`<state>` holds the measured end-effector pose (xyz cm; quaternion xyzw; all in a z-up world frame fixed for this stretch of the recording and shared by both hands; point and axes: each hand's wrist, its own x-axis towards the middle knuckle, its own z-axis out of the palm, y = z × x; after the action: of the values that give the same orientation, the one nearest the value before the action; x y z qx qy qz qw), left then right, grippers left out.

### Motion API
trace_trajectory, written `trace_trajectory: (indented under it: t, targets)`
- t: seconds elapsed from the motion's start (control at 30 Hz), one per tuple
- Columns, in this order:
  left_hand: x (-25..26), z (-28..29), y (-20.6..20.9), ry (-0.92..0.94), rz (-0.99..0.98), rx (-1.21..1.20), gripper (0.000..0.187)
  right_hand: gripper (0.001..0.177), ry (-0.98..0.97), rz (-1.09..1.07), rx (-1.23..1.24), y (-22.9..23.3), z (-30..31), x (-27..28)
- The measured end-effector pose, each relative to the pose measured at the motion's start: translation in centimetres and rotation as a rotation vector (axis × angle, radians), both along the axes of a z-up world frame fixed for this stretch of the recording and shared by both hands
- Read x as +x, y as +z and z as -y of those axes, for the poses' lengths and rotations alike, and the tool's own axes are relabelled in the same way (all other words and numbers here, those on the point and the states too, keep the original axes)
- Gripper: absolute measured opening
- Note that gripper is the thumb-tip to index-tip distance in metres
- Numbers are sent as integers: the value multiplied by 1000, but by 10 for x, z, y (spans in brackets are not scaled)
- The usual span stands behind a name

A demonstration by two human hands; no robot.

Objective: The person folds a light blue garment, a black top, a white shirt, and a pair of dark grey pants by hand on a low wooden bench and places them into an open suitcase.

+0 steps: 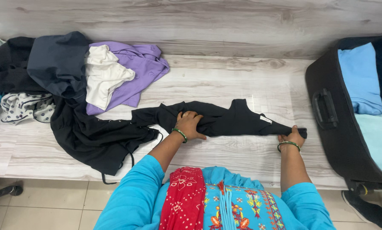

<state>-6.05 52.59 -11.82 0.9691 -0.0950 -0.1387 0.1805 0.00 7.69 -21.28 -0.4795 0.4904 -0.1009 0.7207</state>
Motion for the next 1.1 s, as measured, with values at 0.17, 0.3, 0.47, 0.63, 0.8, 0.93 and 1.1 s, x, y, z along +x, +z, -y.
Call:
trace_trajectory:
  t: [0.17,0.3,0.47,0.63,0.8,0.93,1.1]
  targets:
    - [-4,6,-34,-11,111,7,66,40,197,4,-1105,4,-24,10]
    - [-5,20,-46,-22,102,7,44,14,819,283,-1297,34,-81,20]
    - [-16,30,-50,-19,190,-81,32,41,1560,332,-1311,82,-167,15]
    - [-16,14,-42,55,199,-117,29,88,2072,168,-1316,95,-206,-2]
    - [-1,-2,-34,221,142,-128,26,103,2004,211,-1332,99,-213,-12]
    - [22,-6,-31,335,-2,-93,29,102,2036,339,-1436,90,-211,-6]
    - [21,8,-17,53,457,-229,44,35,1834,358,-1544,73,-215,3]
